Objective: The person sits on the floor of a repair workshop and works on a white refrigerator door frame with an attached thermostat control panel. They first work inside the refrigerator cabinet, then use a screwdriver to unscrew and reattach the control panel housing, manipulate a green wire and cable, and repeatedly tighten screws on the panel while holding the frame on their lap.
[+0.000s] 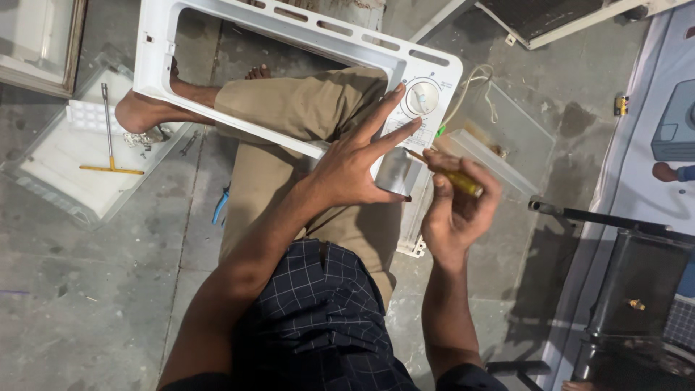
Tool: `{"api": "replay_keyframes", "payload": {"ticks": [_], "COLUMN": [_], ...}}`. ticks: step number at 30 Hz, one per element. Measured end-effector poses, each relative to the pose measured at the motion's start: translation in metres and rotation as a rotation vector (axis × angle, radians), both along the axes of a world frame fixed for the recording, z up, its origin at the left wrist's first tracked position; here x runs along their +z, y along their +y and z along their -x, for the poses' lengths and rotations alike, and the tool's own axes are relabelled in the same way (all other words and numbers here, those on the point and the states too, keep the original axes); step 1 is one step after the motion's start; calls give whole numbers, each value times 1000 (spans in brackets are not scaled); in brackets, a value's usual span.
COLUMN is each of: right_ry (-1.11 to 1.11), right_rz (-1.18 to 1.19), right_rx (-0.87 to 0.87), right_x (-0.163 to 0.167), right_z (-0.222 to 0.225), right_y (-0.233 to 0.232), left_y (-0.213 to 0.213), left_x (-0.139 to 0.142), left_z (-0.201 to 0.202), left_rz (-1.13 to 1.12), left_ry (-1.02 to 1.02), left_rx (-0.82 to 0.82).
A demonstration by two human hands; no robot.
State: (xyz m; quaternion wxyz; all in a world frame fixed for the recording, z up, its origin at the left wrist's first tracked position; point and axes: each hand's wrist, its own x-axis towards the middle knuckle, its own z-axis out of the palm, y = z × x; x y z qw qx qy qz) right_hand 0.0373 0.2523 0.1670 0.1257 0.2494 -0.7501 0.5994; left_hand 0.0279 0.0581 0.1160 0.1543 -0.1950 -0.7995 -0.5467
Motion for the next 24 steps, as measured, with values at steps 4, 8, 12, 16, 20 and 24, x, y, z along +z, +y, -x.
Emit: {"api": "replay_keyframes", "payload": {"ticks": [4, 8, 12, 16, 20, 24], "right_ry": [192, 405, 464, 425, 417, 399], "right_rz": [-159, -452, -582, -730, -886, -932], "right_rx": [60, 79, 167, 201, 215, 244], "right_x": [-4, 0, 12, 23, 26, 29], "right_z": [-2, -8, -20, -29, -28, -19], "right_y": [-3, -10, -22, -34, -45, -41], "left_y": [0, 1, 1, 2, 3, 2], "left_x": [-1, -4, -6, -9, -14, -19], "left_z": [1, 0, -1, -1, 1, -1], "left_rz": [12, -5, -21, -14, -34, -50], "left_ry": [-26, 13, 22, -27, -36, -108], "left_rx": [-7, 7, -2, -13, -36, -63]}}
